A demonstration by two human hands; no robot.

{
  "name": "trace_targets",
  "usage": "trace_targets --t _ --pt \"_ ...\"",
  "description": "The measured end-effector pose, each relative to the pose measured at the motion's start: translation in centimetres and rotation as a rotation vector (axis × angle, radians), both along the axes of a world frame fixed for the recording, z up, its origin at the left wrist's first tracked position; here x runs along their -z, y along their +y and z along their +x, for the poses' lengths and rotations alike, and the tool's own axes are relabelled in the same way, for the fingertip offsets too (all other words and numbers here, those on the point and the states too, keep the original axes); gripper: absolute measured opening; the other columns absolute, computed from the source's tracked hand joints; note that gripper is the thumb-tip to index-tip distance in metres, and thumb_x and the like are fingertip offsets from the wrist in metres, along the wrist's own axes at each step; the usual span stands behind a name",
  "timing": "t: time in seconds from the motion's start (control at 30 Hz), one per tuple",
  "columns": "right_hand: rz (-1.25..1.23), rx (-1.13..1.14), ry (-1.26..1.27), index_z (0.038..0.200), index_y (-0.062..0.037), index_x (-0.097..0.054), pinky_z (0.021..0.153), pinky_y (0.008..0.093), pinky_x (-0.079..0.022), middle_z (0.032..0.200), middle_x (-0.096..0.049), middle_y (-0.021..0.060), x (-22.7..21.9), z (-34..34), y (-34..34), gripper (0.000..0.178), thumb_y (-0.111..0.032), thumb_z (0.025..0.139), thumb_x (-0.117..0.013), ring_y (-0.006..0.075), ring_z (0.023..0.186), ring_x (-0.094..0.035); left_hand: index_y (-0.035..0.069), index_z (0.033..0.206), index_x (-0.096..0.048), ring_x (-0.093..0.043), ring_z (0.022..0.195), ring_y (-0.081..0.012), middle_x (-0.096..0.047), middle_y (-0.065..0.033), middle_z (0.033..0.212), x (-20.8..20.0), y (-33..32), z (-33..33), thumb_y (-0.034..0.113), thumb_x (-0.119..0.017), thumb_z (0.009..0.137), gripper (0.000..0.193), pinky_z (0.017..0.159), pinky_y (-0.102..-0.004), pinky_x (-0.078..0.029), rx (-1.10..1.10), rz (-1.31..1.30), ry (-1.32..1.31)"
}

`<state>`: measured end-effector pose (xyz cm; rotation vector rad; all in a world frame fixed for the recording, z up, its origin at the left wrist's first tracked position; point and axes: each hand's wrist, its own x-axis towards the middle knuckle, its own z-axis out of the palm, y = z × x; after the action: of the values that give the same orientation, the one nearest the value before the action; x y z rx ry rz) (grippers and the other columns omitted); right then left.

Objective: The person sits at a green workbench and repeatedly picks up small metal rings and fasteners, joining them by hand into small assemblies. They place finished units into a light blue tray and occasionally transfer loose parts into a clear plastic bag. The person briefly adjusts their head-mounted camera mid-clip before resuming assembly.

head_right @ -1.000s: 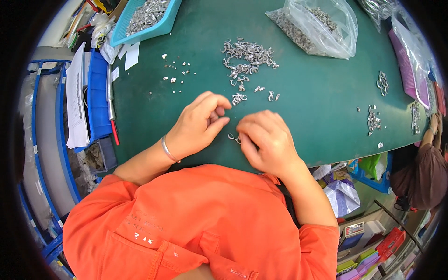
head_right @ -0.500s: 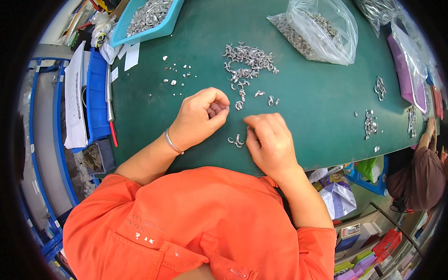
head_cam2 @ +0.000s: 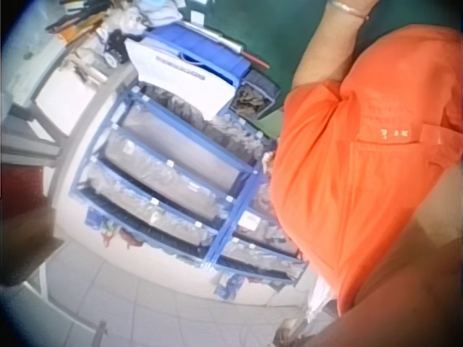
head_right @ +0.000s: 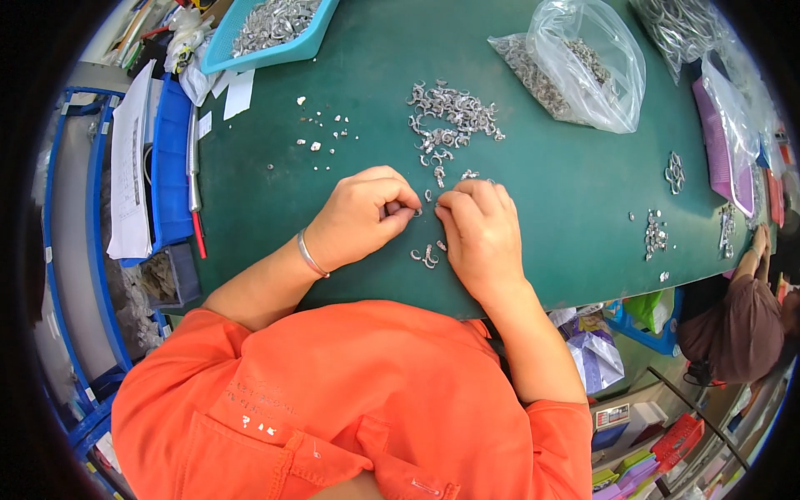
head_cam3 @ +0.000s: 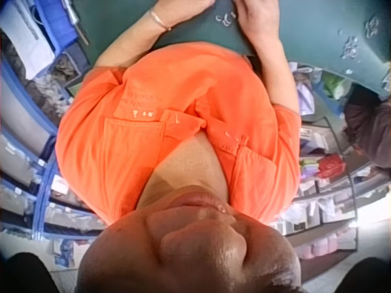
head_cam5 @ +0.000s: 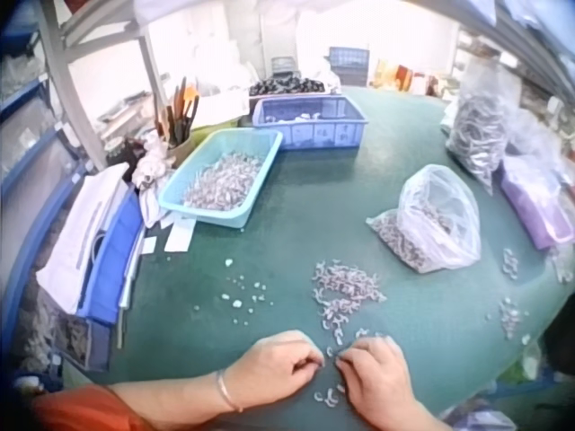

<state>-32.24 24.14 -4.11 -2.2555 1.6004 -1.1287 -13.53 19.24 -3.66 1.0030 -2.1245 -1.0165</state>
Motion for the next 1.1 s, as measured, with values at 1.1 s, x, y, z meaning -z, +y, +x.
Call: trace_targets --t 1.1 --pt "0.145 -0.196 -0.129 0.087 -0.0023 -0.066 0.064 0.0374 -0.048 0.084 -0.065 0.0096 -1.6 -0.9 1.5 0.013 0.003 0.076 -0.07 0.0291 0.073 -0.061 0.002 0.098 -0.065 -0.062 0.075 -0.0226 -0.06 -0.0099 0.091 0.4 -0.4 0.4 0.0 -0.067 0.084 0.015 0.067 -0.0319 -0.051 -0.13 -0.037 0.028"
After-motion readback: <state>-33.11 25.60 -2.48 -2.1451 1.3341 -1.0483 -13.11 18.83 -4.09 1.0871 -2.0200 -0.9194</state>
